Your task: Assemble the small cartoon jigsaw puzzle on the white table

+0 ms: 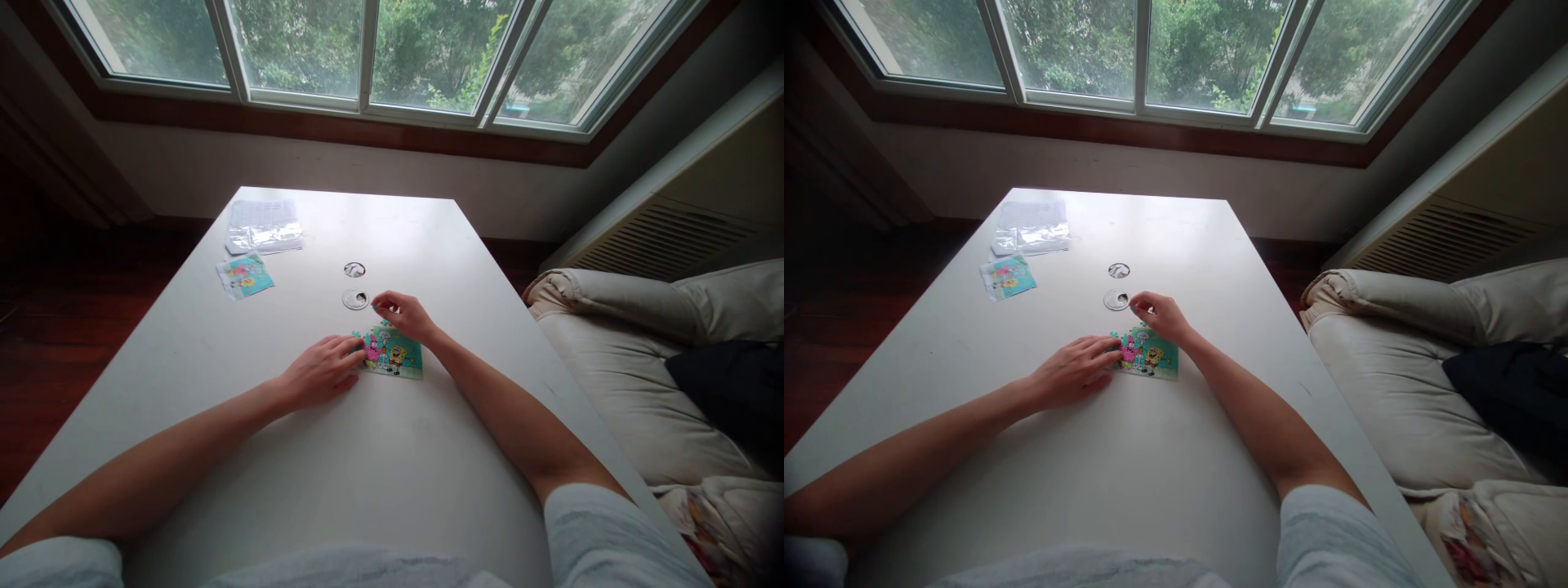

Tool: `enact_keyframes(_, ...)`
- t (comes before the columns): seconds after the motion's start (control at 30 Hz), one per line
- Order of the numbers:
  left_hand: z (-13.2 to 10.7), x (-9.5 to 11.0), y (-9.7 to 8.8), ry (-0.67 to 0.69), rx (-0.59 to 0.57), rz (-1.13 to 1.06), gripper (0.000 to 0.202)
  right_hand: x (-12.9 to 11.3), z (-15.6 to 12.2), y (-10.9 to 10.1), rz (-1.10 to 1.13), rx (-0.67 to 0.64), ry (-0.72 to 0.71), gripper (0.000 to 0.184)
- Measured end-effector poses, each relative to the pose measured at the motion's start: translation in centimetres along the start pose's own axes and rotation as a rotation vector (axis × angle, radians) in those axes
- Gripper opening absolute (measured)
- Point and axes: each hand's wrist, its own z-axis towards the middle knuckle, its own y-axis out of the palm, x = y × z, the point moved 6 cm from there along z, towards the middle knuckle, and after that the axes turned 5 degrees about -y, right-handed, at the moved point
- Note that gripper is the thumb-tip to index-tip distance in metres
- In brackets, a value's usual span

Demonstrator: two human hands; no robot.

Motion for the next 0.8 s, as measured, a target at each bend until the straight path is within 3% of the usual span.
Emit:
enact_keyframes(0.2, 0.0, -0.1, 0.1, 0.000, -0.012, -0.003, 0.046, 0.1, -0.1, 1.3, 0.385, 0.005, 0.096, 0.026)
enact_keyframes(0.47, 0.0, 0.0, 0.4, 0.014, -0.022, 0.009, 0.047, -0.9, -0.3, 1.8, 0.427, -0.030, 0.124, 0.026)
enact_keyframes(0.8, 0.0, 0.1, 0.4, 0.038, -0.015, 0.026, 0.043, -0.5, -0.5, 2.8, 0.473, -0.098, 0.158, 0.031)
